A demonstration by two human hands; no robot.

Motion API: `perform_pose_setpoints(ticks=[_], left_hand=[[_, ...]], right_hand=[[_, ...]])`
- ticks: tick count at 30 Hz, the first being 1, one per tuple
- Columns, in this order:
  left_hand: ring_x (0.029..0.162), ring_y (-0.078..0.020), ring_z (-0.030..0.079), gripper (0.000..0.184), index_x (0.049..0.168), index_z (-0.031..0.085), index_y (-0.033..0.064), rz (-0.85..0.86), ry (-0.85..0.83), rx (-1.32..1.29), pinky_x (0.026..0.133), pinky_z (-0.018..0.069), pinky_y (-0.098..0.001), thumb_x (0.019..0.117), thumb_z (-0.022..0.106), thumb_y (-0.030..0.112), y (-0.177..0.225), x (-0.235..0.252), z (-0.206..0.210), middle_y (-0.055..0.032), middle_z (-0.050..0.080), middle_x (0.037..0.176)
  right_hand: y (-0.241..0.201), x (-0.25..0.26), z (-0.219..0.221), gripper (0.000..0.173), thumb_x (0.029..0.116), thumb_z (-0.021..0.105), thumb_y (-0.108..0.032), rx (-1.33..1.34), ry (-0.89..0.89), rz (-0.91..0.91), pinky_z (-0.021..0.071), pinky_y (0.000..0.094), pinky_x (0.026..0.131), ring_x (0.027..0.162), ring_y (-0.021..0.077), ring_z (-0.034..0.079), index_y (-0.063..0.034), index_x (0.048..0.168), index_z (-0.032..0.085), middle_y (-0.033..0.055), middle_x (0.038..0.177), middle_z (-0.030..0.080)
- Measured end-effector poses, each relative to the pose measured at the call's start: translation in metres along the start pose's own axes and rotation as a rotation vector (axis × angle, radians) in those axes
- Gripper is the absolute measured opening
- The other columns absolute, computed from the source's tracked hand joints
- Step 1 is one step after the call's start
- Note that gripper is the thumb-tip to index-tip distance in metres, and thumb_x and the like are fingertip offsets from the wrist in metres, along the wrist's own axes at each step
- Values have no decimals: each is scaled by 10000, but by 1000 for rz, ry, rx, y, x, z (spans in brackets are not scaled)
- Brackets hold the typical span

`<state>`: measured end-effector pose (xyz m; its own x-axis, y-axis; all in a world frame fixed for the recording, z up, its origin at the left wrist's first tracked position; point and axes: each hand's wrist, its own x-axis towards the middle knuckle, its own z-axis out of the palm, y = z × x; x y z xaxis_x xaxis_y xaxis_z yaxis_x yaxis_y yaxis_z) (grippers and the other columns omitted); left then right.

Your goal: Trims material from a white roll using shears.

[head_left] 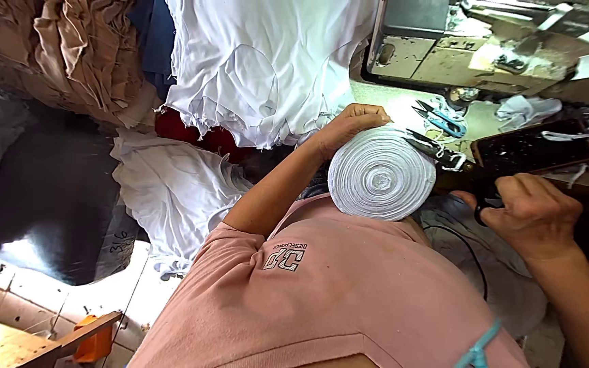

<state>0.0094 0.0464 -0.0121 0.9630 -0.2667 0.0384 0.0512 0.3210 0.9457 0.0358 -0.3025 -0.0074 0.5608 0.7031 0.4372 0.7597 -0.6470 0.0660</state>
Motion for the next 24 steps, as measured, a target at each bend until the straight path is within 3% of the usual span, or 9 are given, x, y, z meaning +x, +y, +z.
perform_pose_setpoints(ticks=[6,11,16,20,24], left_hand=[[635,-11,602,353,765,589,128,-10,-7,-41,615,518,-200,1038,376,60,2,1,4,54,632,691],[676,-16,626,379,820,613,111,-27,-10,-105,648,536,-206,1073,330,95,2,-3,4,41,660,737],[681,-26,619,335,808,592,124,-50,-80,-227,655,529,-212,1038,357,59,-4,-2,3,36,641,721],[714,-33,633,314,828,611,120,-68,-100,-270,682,537,-219,1020,373,52,-6,-1,4,28,658,751],[705,-27,635,314,816,592,133,-91,-77,-270,672,539,-213,1015,370,33,-5,-1,5,36,660,744]], right_hand=[[-6,22,-1,594,1002,564,-453,22,-44,-14,437,533,489,656,488,631,89,765,508,283,710,559],[-2,35,-5,583,981,578,-453,30,-79,-46,434,543,494,671,498,627,90,778,514,284,726,560],[10,54,-10,544,974,554,-405,83,-153,-138,441,562,505,708,518,626,107,792,515,297,759,563],[16,66,-13,413,900,603,-291,61,-166,-167,428,562,515,724,521,614,94,798,493,291,774,550],[10,71,-13,509,901,596,-401,50,-170,-162,438,560,523,741,522,625,89,804,499,293,784,563]])
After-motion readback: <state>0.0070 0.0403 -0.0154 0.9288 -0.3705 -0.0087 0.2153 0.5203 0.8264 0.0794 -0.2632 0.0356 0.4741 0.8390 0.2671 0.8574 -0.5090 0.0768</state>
